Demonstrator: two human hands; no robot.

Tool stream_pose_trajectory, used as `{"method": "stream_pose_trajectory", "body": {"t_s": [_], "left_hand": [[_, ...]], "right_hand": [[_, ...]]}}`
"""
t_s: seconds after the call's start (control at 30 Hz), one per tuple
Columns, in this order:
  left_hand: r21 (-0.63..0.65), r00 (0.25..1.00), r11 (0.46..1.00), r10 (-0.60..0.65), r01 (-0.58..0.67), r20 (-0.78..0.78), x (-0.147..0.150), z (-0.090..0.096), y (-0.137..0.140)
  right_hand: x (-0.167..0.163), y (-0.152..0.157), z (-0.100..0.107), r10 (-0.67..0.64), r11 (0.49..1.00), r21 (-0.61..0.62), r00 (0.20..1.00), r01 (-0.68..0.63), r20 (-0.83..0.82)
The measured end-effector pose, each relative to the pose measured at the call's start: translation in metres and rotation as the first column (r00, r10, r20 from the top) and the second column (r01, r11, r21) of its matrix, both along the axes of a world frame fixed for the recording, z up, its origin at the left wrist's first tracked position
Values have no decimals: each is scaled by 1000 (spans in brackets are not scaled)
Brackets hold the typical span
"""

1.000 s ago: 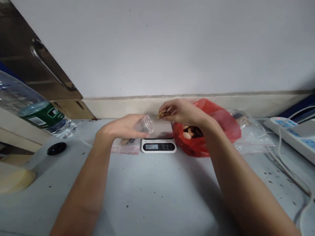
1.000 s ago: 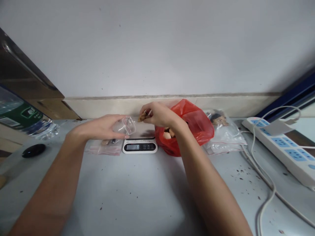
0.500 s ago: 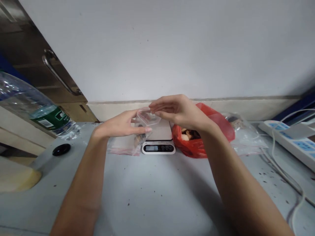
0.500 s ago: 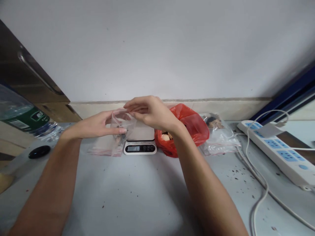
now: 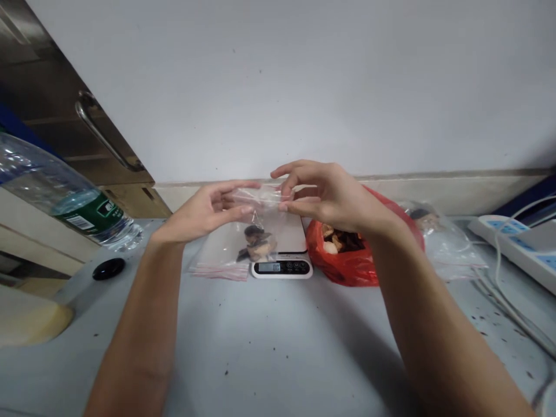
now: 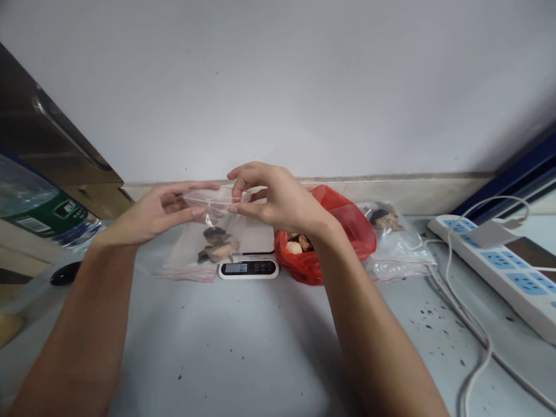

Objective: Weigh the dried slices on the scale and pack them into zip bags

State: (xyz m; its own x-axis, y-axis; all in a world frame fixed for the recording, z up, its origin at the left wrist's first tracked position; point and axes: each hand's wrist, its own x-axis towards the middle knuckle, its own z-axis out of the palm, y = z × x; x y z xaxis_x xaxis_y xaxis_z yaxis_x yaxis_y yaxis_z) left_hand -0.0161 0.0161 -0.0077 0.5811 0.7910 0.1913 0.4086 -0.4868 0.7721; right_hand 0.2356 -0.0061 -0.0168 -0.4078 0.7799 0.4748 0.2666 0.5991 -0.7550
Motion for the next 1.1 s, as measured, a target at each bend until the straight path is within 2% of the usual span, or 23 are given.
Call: {"method": "stream_pose_trajectory", "body": {"t_s": [0.2, 0.4, 0.6, 0.87, 1.1], "left_hand": [[48, 975, 977, 204, -209, 92, 7, -2, 0], [-37, 978, 983, 183, -180, 101, 12, 0, -6], [-7, 954, 963, 268, -270, 131, 13, -3, -4], [104, 975, 976, 177, -192, 136, 12, -4, -2], [169, 976, 966, 174, -195, 131, 16, -6, -2]], "right_hand": [[6, 3, 3, -74, 995, -62, 997, 75, 12], [12, 1, 6, -198, 975, -76, 974, 207, 108], [14, -3, 7, -212, 970, -104, 973, 221, 88], [18, -5, 9, -118, 983, -128, 987, 132, 111], [19, -5, 8, -32, 990, -129, 984, 55, 172]]}}
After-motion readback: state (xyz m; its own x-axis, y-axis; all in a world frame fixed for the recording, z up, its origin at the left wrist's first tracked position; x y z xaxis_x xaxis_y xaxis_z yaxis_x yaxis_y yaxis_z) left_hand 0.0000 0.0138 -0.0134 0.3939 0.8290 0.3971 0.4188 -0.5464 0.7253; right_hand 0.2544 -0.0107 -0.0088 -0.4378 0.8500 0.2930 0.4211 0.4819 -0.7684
